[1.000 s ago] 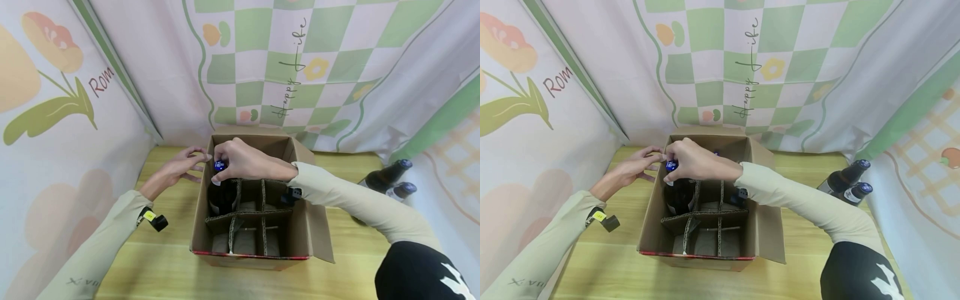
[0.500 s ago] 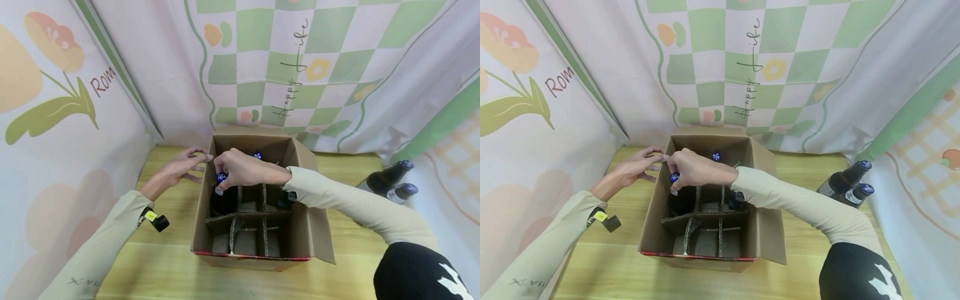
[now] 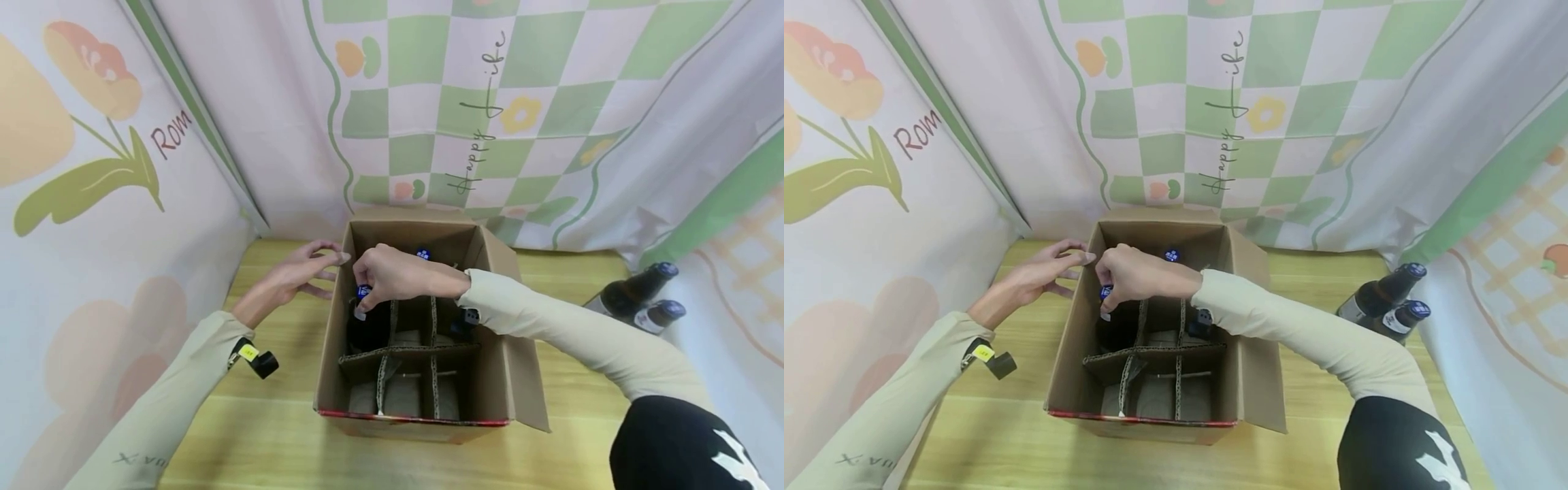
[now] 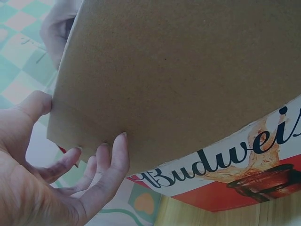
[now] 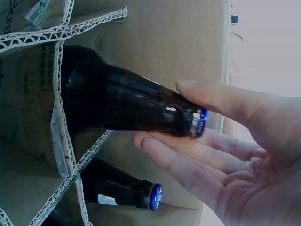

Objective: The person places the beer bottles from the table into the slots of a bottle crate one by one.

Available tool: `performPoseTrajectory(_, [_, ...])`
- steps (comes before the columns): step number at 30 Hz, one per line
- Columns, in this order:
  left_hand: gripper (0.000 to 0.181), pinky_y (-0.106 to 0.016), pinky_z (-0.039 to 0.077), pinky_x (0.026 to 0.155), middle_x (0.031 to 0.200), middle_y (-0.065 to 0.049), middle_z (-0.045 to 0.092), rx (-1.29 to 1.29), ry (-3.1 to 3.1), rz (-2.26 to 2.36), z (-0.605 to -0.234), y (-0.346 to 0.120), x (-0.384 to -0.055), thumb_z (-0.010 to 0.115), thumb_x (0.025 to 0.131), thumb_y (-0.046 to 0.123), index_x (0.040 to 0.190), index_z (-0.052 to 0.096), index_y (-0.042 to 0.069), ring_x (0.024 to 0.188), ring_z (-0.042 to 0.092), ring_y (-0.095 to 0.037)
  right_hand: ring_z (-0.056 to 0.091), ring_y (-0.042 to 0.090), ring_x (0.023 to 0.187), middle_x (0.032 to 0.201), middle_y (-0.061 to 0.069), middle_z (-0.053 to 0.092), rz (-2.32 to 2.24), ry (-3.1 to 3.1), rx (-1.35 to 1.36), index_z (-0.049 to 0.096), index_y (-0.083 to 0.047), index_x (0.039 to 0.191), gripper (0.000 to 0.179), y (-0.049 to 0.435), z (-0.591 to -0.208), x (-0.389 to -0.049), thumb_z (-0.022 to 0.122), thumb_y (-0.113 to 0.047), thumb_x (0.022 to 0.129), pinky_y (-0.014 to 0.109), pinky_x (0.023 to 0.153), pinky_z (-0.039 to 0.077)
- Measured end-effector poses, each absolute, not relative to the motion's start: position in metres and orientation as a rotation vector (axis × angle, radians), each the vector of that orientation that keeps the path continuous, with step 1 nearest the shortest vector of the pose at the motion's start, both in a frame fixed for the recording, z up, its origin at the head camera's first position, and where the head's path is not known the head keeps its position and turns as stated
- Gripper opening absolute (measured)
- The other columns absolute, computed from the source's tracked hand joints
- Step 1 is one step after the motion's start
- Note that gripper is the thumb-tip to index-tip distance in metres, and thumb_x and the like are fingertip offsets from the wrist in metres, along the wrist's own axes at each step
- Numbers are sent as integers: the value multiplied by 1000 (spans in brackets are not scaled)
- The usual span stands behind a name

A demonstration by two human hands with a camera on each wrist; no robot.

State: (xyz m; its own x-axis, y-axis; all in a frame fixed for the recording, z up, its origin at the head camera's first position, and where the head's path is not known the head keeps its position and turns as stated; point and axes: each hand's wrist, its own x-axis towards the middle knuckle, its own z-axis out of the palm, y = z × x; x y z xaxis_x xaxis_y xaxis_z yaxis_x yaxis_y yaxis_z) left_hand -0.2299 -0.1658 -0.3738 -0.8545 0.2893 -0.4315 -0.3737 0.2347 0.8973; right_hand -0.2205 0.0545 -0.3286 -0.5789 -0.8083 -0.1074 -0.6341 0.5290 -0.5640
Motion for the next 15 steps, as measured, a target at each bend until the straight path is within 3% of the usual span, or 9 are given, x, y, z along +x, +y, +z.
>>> performPoseTrajectory(2, [56,-40,67,80,157,-13,48,-79,1996,1666,-374,-165,-230,64,103,30,150,40,12,133,53,-38,30,5,51,56,-7,36,-649,2403,-1199,54,-11,68,38,55,-331,-221,88,-16,85,18,52,27])
performPoseTrajectory(5, [57,-40,67,80,157,-14,49,-70,2001,1660,-374,-164,-231,65,102,30,150,40,11,132,53,-38,40,4,49,54,-7,49,-644,2333,-1194,61,-10,66,33,57,-331,-221,82,-12,91,15,51,33])
performPoseTrajectory(9, [59,-41,67,83,157,-15,49,-66,2001,1654,-375,-163,-232,66,101,30,150,40,11,129,55,-36,69,13,65,73,2,75,-739,2340,-1174,78,-5,83,12,66,-319,-226,76,-7,95,18,61,57])
performPoseTrajectory(15, [62,-42,66,85,152,-19,48,-74,2009,1643,-375,-163,-232,68,100,32,151,40,12,128,54,-37,70,15,69,77,1,75,-938,2436,-1069,76,-6,89,9,89,-296,-237,74,-10,97,30,68,64])
